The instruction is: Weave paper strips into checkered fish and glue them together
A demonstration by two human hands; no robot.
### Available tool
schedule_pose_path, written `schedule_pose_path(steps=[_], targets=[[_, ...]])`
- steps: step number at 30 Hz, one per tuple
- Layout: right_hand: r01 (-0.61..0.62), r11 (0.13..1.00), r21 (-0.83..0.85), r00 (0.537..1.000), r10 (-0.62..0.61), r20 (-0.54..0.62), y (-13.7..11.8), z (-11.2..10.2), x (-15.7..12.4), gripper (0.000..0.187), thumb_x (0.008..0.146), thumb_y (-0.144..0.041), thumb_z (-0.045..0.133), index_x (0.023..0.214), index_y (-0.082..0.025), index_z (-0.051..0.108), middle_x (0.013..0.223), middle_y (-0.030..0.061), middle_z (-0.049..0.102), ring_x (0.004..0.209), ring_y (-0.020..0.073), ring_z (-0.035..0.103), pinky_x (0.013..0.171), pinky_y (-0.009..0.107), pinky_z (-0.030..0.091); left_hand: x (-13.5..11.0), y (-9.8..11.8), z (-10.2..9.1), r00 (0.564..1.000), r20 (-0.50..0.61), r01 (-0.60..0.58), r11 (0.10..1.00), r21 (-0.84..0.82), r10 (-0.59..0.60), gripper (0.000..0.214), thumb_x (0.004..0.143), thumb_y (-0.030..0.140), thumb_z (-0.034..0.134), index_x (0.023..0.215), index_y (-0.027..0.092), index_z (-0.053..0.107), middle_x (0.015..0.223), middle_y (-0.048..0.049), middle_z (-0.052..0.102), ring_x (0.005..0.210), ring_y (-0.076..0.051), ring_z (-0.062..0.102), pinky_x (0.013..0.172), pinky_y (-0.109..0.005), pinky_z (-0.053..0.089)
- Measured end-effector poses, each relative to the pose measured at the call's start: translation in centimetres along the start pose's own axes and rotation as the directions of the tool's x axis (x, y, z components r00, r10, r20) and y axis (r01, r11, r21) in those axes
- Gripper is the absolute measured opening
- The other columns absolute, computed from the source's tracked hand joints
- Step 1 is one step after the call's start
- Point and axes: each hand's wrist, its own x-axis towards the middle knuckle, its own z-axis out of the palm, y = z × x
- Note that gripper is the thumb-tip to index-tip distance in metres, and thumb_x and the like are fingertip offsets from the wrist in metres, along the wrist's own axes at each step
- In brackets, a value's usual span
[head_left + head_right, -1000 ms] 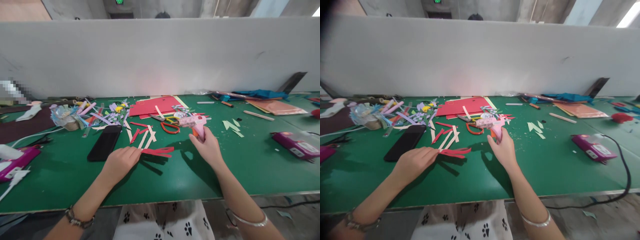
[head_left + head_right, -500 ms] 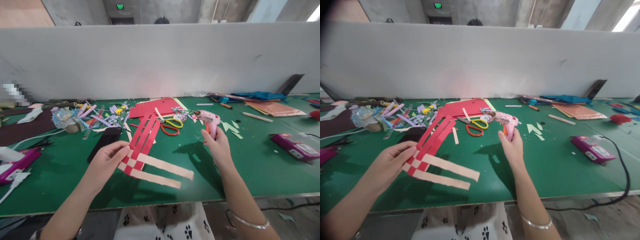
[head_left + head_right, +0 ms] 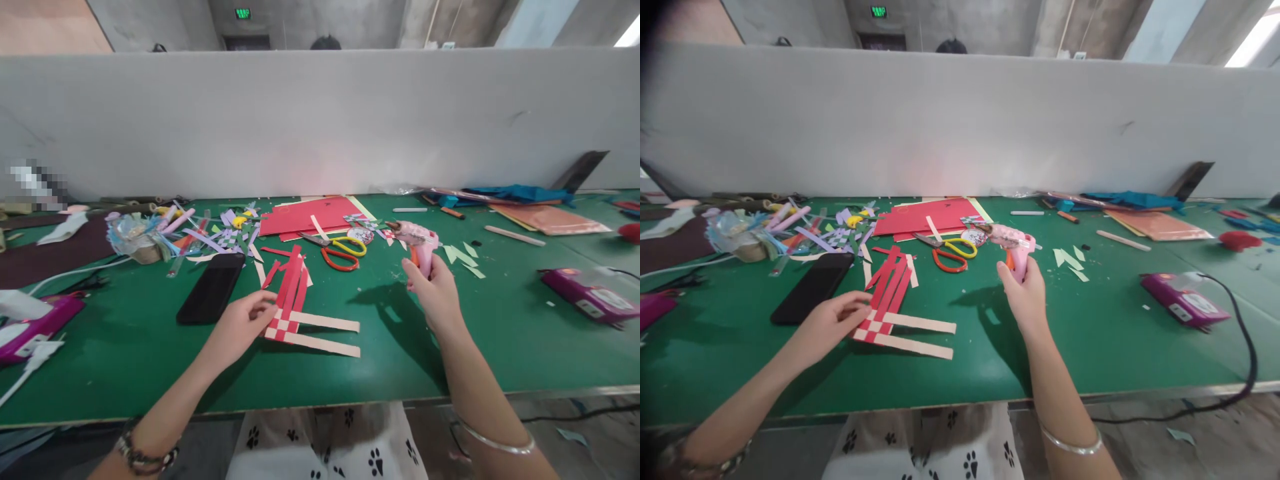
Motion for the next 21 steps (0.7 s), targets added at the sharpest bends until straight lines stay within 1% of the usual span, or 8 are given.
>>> schedule_pose_path(steps=[2,4,7,8,10,12,18,21], targets=[[0.009,1.000,-0.006,1.000,-0.009,0.017,0.1,0.0,0.0,0.025,0.061,-0.041,0.055,0.070,-0.019,0.045,0.052,-0.0072,0.038,0.046,0.0083,0.037,0.045,0.023,0.033,0.1,-0.9,0.8,1.000,0.027,-0.004,0.987,0.161,0.000,0.027,0.073,0.030,0.042,0.094,0.016,0.053,0.059,0.0021,0.057,0.051,-0.013,0.053,0.049,-0.022,0.043],[0.016,1.000,-0.023,1.000,-0.015,0.023,0.2,0.1,0.0,0.026,0.060,-0.042,0.055,0.070,-0.019,0.045,0.053,-0.0068,0.038,0.048,0.0086,0.038,0.046,0.024,0.033,-0.2,-1.4,1.2,0.999,-0.014,-0.032,0.932,0.361,0.040,0.030,0.074,0.027,0.042,0.101,0.016,0.051,0.065,0.0007,0.057,0.054,-0.014,0.055,0.049,-0.023,0.042],[0.016,0.998,-0.052,1.000,-0.015,0.016,0.2,0.1,0.0,0.026,0.060,-0.041,0.054,0.072,-0.019,0.046,0.057,-0.0058,0.040,0.051,0.0092,0.039,0.048,0.024,0.032,-1.0,-1.8,1.3,0.965,-0.082,-0.162,0.811,0.561,0.250,0.030,0.078,0.028,0.041,0.105,0.016,0.050,0.087,-0.0060,0.058,0.072,-0.017,0.058,0.055,-0.025,0.045],[0.014,0.998,-0.061,1.000,-0.013,0.016,0.2,0.1,0.0,0.026,0.061,-0.041,0.054,0.072,-0.019,0.047,0.057,-0.0057,0.040,0.051,0.0093,0.039,0.048,0.024,0.032,-1.3,-1.9,1.3,0.939,-0.050,-0.250,0.775,0.581,0.341,0.029,0.080,0.027,0.040,0.104,0.017,0.051,0.092,-0.0071,0.057,0.077,-0.018,0.058,0.058,-0.025,0.046],[0.013,0.997,-0.077,1.000,-0.011,0.022,0.3,0.2,0.0,0.025,0.061,-0.041,0.054,0.072,-0.019,0.047,0.057,-0.0056,0.040,0.052,0.0094,0.039,0.048,0.024,0.032,-1.6,-2.2,1.2,0.872,0.082,-0.444,0.707,0.550,0.484,0.026,0.083,0.025,0.036,0.102,0.019,0.053,0.094,-0.0067,0.056,0.080,-0.016,0.058,0.064,-0.025,0.047],[0.023,0.996,-0.084,0.999,-0.021,0.027,0.3,0.2,0.0,0.025,0.062,-0.041,0.054,0.072,-0.019,0.047,0.057,-0.0057,0.039,0.052,0.0093,0.038,0.048,0.024,0.032,-1.7,-2.6,1.1,0.817,0.201,-0.562,0.669,0.485,0.541,0.026,0.086,0.024,0.034,0.099,0.019,0.055,0.092,-0.0060,0.056,0.077,-0.014,0.058,0.064,-0.023,0.047],[0.036,0.994,-0.106,0.999,-0.033,0.035,0.3,0.3,-0.1,0.024,0.062,-0.040,0.054,0.071,-0.019,0.046,0.057,-0.0055,0.040,0.052,0.0092,0.039,0.048,0.025,0.032,-1.5,-3.2,1.0,0.765,0.282,-0.640,0.634,0.434,0.579,0.027,0.087,0.023,0.034,0.099,0.018,0.058,0.088,-0.0063,0.056,0.075,-0.014,0.055,0.065,-0.025,0.046],[0.038,0.991,-0.129,0.999,-0.034,0.035,0.3,0.3,-0.2,0.024,0.062,-0.040,0.054,0.071,-0.019,0.046,0.057,-0.0057,0.040,0.051,0.0090,0.038,0.048,0.025,0.032,-1.3,-3.0,0.9,0.764,0.293,-0.643,0.642,0.419,0.574,0.028,0.087,0.024,0.033,0.099,0.019,0.058,0.089,-0.0063,0.056,0.076,-0.014,0.055,0.064,-0.024,0.046]])
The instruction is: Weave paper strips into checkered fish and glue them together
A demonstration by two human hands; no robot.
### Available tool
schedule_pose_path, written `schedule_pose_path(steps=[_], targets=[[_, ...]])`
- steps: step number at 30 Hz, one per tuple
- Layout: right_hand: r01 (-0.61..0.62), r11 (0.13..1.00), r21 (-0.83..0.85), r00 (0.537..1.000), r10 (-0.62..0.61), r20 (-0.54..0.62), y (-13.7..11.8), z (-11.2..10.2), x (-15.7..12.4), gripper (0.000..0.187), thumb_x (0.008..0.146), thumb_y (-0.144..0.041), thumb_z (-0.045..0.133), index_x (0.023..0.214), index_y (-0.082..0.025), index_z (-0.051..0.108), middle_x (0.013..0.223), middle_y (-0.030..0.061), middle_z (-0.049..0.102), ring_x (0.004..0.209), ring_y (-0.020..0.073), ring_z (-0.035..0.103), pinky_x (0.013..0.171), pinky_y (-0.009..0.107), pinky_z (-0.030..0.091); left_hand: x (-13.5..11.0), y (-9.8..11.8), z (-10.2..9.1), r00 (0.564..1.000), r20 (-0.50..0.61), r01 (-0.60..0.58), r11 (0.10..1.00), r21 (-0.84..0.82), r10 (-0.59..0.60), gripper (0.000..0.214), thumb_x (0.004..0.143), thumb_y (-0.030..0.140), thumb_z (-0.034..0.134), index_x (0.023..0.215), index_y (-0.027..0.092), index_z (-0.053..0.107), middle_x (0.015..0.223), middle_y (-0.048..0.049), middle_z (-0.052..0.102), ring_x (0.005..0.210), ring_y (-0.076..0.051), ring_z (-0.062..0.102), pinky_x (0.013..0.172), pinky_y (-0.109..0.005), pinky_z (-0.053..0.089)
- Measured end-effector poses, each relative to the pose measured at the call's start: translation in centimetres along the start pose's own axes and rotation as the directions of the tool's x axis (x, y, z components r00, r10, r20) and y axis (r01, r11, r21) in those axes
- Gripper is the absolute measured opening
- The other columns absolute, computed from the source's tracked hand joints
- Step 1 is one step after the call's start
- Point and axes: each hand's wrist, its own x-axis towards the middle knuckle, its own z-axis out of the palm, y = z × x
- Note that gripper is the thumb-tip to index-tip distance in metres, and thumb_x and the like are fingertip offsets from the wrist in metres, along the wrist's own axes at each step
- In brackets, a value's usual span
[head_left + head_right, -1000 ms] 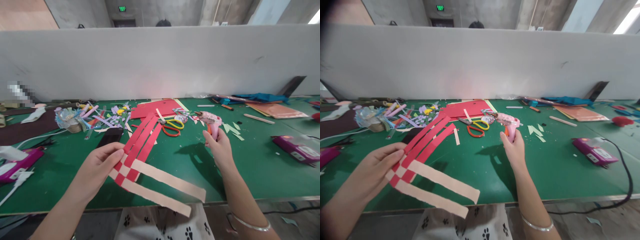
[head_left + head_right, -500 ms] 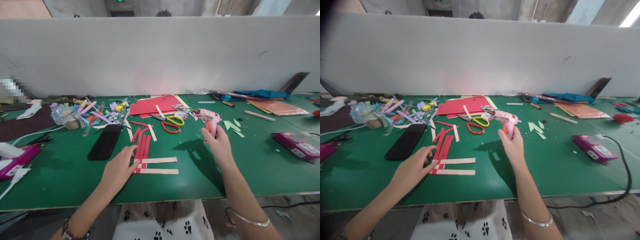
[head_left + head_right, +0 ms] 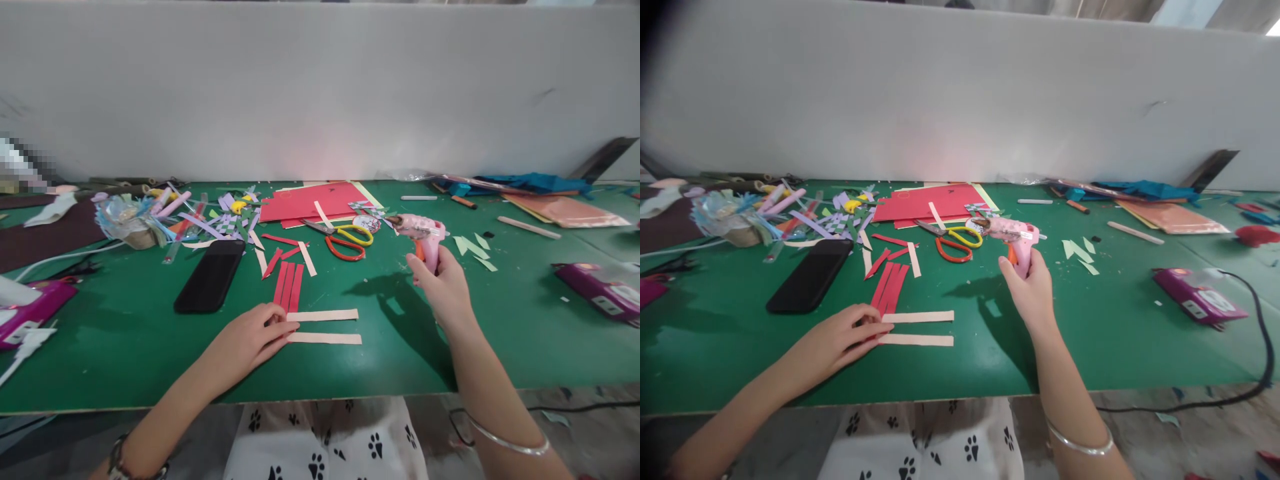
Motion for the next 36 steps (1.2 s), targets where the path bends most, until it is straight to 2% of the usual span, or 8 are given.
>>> schedule_pose_path(steps=[11,15,19,25,36], targets=[[0.021,1.000,-0.008,1.000,-0.021,0.021,0.36,0.03,0.09,0.026,0.063,-0.041,0.054,0.074,-0.020,0.047,0.057,-0.0059,0.038,0.050,0.0089,0.036,0.047,0.024,0.030,0.09,0.11,-0.30,0.991,0.077,0.114,0.991,-0.073,-0.109,0.023,0.086,0.027,0.037,0.098,0.019,0.055,0.093,-0.0048,0.056,0.081,-0.014,0.056,0.068,-0.023,0.045],[0.003,1.000,-0.004,1.000,-0.003,0.024,0.22,0.03,0.02,0.026,0.061,-0.042,0.054,0.073,-0.020,0.046,0.058,-0.0056,0.039,0.051,0.0090,0.037,0.047,0.025,0.030,0.12,0.10,-0.35,0.993,0.072,0.095,0.993,-0.064,-0.090,0.026,0.086,0.028,0.035,0.105,0.021,0.053,0.095,-0.0051,0.056,0.083,-0.015,0.056,0.070,-0.024,0.045],[-0.007,1.000,0.008,1.000,0.006,0.025,0.10,0.05,-0.01,0.026,0.061,-0.042,0.054,0.072,-0.020,0.045,0.058,-0.0060,0.038,0.051,0.0088,0.036,0.048,0.025,0.030,0.13,0.11,-0.33,0.996,0.070,0.063,0.997,-0.051,-0.060,0.029,0.087,0.028,0.031,0.097,0.020,0.057,0.094,-0.0060,0.055,0.083,-0.015,0.056,0.070,-0.025,0.045],[0.002,1.000,0.005,1.000,-0.002,0.026,0.03,0.03,-0.03,0.025,0.062,-0.041,0.054,0.070,-0.020,0.044,0.056,-0.0063,0.037,0.051,0.0091,0.037,0.049,0.025,0.031,0.25,0.22,-0.43,0.988,0.100,0.129,0.987,-0.090,-0.120,0.026,0.087,0.031,0.033,0.095,0.020,0.056,0.094,-0.0049,0.055,0.082,-0.015,0.056,0.070,-0.024,0.045],[0.014,1.000,0.006,1.000,-0.014,0.018,0.00,0.04,0.03,0.025,0.061,-0.041,0.054,0.071,-0.020,0.045,0.055,-0.0063,0.037,0.051,0.0092,0.037,0.047,0.024,0.031,0.06,0.20,-0.56,0.986,0.095,0.152,0.974,-0.167,-0.138,0.021,0.085,0.027,0.038,0.097,0.020,0.055,0.094,-0.0034,0.055,0.080,-0.013,0.055,0.071,-0.022,0.045]])
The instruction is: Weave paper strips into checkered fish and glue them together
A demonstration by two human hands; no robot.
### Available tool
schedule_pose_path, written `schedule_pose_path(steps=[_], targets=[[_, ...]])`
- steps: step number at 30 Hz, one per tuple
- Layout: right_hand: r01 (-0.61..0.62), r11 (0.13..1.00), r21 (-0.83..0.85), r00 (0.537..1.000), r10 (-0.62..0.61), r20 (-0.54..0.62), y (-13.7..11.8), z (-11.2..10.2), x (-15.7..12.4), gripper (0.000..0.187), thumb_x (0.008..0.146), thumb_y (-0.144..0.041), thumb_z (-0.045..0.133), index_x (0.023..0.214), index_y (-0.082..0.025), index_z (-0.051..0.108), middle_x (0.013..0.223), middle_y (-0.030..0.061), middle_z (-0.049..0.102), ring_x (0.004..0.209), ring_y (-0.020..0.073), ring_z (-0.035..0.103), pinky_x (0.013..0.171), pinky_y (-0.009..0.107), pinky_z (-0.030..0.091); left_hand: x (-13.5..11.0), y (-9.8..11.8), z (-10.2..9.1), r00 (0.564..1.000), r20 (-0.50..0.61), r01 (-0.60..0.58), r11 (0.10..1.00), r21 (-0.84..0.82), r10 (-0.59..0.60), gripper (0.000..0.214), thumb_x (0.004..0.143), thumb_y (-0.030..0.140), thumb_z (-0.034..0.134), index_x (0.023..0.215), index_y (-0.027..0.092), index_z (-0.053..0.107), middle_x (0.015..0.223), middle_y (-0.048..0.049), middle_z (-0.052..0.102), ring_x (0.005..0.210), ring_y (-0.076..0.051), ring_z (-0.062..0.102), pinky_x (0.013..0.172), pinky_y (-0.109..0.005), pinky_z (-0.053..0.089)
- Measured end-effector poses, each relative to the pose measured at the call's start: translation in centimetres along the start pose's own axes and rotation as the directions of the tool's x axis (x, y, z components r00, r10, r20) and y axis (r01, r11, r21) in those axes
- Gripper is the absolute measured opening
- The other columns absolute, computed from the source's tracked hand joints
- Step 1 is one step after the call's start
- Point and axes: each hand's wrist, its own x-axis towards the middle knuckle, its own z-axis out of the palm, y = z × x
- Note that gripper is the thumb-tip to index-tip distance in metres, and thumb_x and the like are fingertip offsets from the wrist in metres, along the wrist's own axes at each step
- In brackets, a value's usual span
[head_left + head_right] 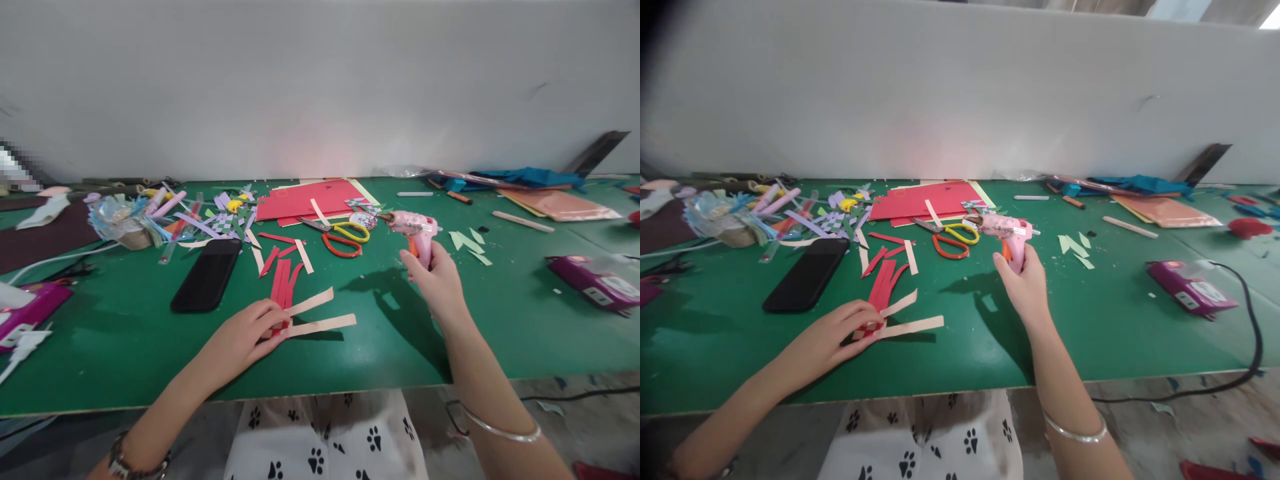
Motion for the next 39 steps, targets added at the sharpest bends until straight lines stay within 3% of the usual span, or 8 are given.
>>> schedule_pose_path(steps=[8,15,20,27,39], targets=[[-0.004,0.997,-0.083,1.000,0.003,-0.013,0.1,-0.5,-0.5,0.026,0.061,-0.043,0.053,0.071,-0.020,0.046,0.054,-0.0062,0.038,0.049,0.0094,0.037,0.047,0.024,0.030,0.0,-0.4,0.2,1.000,-0.012,0.003,0.999,-0.035,-0.004,0.019,0.084,0.026,0.041,0.095,0.020,0.055,0.091,-0.0031,0.055,0.076,-0.012,0.054,0.068,-0.022,0.044],[0.071,0.972,-0.224,0.997,-0.072,0.004,0.8,-1.6,-2.0,0.026,0.061,-0.044,0.052,0.062,-0.021,0.039,0.048,-0.0071,0.034,0.044,0.0083,0.031,0.043,0.022,0.026,0.0,-0.5,0.2,1.000,-0.023,0.007,0.998,-0.060,-0.008,0.015,0.083,0.024,0.042,0.088,0.020,0.055,0.086,-0.0020,0.056,0.071,-0.012,0.053,0.065,-0.021,0.044],[0.164,0.939,-0.304,0.986,-0.153,0.057,1.4,-1.6,-2.9,0.027,0.063,-0.045,0.052,0.063,-0.022,0.037,0.046,-0.0075,0.031,0.042,0.0086,0.027,0.041,0.022,0.024,0.0,-0.7,0.3,0.999,-0.049,-0.020,0.999,-0.031,0.019,0.016,0.083,0.026,0.040,0.086,0.020,0.056,0.084,-0.0020,0.057,0.073,-0.013,0.055,0.066,-0.022,0.045],[0.245,0.884,-0.398,0.968,-0.196,0.159,1.6,-1.0,-4.0,0.029,0.065,-0.047,0.051,0.070,-0.021,0.039,0.047,-0.0061,0.035,0.042,0.0102,0.032,0.042,0.023,0.026,-0.3,-1.0,0.5,0.985,-0.121,-0.112,0.991,0.075,0.121,0.023,0.086,0.031,0.036,0.089,0.020,0.056,0.086,-0.0033,0.061,0.078,-0.013,0.058,0.066,-0.020,0.045],[0.418,0.827,-0.375,0.887,-0.283,0.366,0.9,0.6,-5.4,0.027,0.071,-0.041,0.050,0.084,-0.019,0.047,0.058,-0.0017,0.047,0.043,0.0098,0.035,0.042,0.022,0.027,-0.5,-1.0,0.5,0.967,-0.188,-0.143,0.977,0.159,0.172,0.032,0.088,0.032,0.030,0.090,0.019,0.059,0.083,-0.0047,0.065,0.077,-0.013,0.061,0.066,-0.021,0.049]])
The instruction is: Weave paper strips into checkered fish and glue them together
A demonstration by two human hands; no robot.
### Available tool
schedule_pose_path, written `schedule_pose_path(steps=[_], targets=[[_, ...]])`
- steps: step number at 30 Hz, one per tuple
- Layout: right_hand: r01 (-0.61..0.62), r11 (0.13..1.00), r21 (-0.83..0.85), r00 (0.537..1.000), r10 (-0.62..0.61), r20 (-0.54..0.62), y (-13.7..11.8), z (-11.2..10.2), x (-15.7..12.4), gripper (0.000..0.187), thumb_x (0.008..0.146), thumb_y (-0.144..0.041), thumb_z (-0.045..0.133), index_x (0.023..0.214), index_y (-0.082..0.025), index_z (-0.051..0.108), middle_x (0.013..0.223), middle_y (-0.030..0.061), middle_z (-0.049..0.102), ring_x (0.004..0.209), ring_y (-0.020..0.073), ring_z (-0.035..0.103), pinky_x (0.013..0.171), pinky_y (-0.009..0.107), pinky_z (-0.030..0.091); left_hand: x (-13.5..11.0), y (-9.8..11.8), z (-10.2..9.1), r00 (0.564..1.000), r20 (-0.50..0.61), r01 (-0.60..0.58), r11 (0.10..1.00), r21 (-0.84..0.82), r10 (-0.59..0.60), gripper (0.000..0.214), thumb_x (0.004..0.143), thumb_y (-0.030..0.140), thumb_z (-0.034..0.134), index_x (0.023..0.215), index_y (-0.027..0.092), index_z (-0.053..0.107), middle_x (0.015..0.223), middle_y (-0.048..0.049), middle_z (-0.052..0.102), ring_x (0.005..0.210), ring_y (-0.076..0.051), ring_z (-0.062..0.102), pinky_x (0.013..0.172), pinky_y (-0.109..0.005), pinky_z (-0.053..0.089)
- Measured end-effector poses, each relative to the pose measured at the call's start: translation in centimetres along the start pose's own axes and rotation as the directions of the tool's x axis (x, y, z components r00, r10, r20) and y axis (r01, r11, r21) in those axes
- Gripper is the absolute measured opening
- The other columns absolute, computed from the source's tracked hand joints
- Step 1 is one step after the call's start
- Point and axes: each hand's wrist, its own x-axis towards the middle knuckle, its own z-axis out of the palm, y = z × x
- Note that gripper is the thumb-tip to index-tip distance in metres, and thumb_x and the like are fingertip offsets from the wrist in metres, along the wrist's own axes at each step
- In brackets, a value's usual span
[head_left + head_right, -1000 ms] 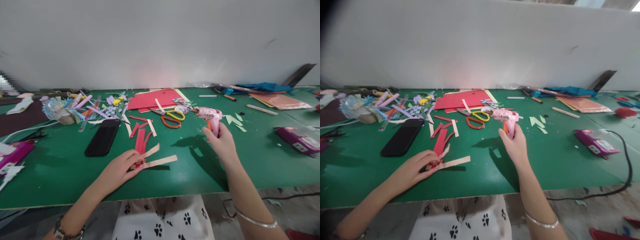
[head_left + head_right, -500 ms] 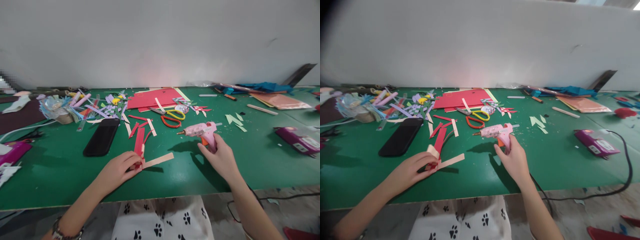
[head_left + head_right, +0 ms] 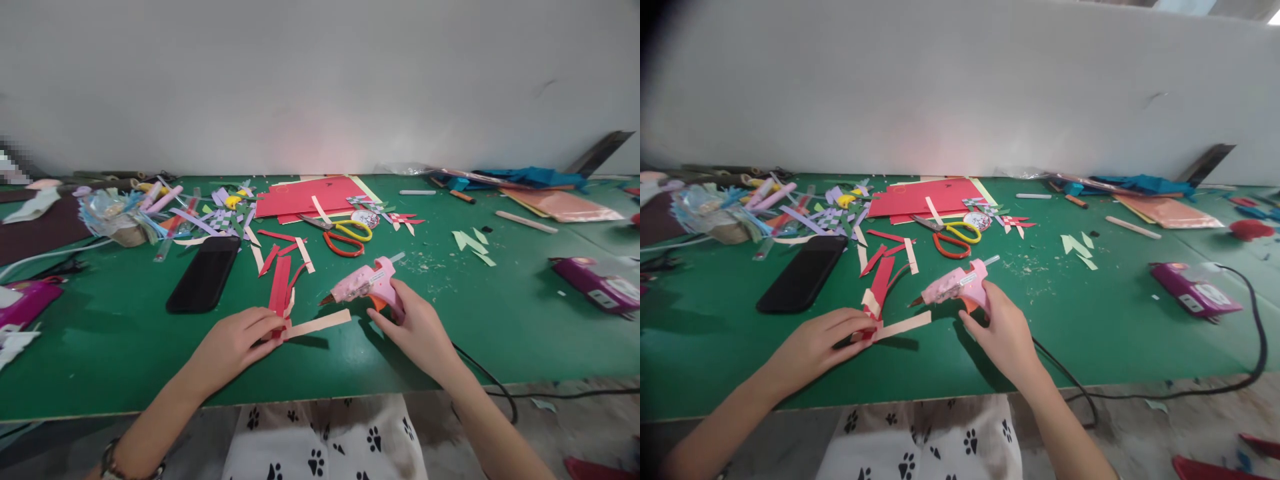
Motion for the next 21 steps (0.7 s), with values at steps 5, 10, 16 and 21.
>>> schedule_pose_path(steps=[5,10,16,21], targets=[[0.035,0.999,0.016,0.997,-0.036,0.075,-0.5,0.5,0.0,0.022,0.072,-0.038,0.050,0.081,-0.018,0.046,0.061,-0.0007,0.048,0.046,0.0104,0.039,0.044,0.022,0.029,0.2,0.1,-0.1,0.999,-0.026,-0.027,0.999,0.036,0.028,0.031,0.088,0.031,0.031,0.089,0.018,0.059,0.082,-0.0044,0.066,0.076,-0.012,0.061,0.065,-0.020,0.049],[0.049,0.998,0.027,0.992,-0.051,0.112,-0.9,0.7,0.0,0.023,0.072,-0.038,0.050,0.083,-0.018,0.045,0.063,-0.0004,0.049,0.048,0.0110,0.041,0.045,0.022,0.031,0.1,0.2,-0.1,0.998,-0.045,-0.048,0.995,0.082,0.052,0.032,0.088,0.031,0.030,0.089,0.018,0.059,0.082,-0.0043,0.066,0.076,-0.012,0.062,0.066,-0.020,0.049],[0.086,0.995,0.053,0.988,-0.092,0.126,-1.4,1.1,-0.1,0.021,0.073,-0.036,0.050,0.082,-0.018,0.045,0.065,0.0005,0.050,0.051,0.0117,0.043,0.046,0.022,0.033,-0.1,0.3,0.1,0.993,-0.077,-0.081,0.986,0.147,0.093,0.029,0.088,0.028,0.032,0.088,0.017,0.059,0.081,-0.0040,0.067,0.074,-0.013,0.062,0.064,-0.021,0.048],[0.096,0.994,0.045,0.986,-0.101,0.134,-1.6,1.3,-0.1,0.020,0.071,-0.033,0.051,0.084,-0.017,0.046,0.068,0.0014,0.053,0.051,0.0118,0.045,0.047,0.022,0.034,-0.1,0.2,0.3,0.988,-0.107,-0.095,0.979,0.180,0.116,0.030,0.089,0.027,0.032,0.086,0.016,0.059,0.079,-0.0036,0.067,0.070,-0.012,0.063,0.061,-0.020,0.048]])
